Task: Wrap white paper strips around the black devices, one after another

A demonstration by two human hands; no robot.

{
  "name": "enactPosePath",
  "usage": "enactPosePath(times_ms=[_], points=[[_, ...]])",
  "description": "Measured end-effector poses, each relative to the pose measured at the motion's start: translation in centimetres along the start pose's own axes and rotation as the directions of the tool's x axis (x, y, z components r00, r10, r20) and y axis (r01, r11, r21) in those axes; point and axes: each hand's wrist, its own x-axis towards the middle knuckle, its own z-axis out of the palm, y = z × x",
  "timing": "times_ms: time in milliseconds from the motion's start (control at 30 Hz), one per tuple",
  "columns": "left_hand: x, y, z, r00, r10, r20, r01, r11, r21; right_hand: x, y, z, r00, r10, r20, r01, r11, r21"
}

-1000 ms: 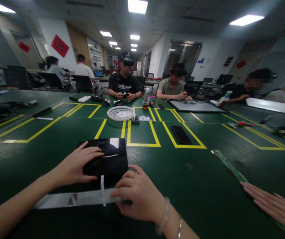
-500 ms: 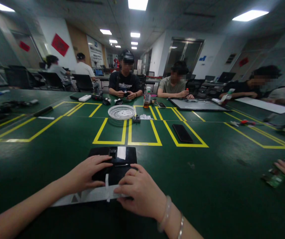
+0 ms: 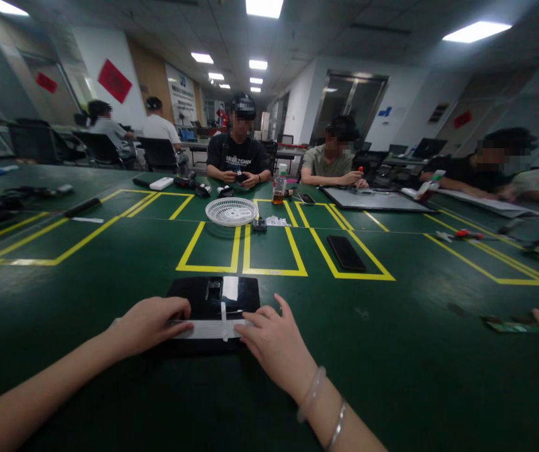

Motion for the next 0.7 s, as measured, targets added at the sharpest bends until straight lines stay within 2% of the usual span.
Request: enactPosePath(times_ms=[333, 533, 700], points=[[-0.2, 0.3, 0.1, 0.999, -0.023, -0.033, 0.023, 1.000, 0.000, -0.2, -0.5, -0.3, 0.997, 0.020, 0.077, -0.018, 0.999, -0.031], [-0.1, 1.2, -0.5, 0.999, -0.046, -0.029, 0.049, 0.993, 0.104, -0.2, -1.3, -0.7, 0.997, 0.039, 0.061, -0.035, 0.998, -0.059], [-0.1, 1.2, -0.3, 0.999, -0.040, -0.036, 0.044, 0.993, 0.114, -0.4, -1.3, -0.4, 0.998, 0.022, 0.064, -0.019, 0.999, -0.050]])
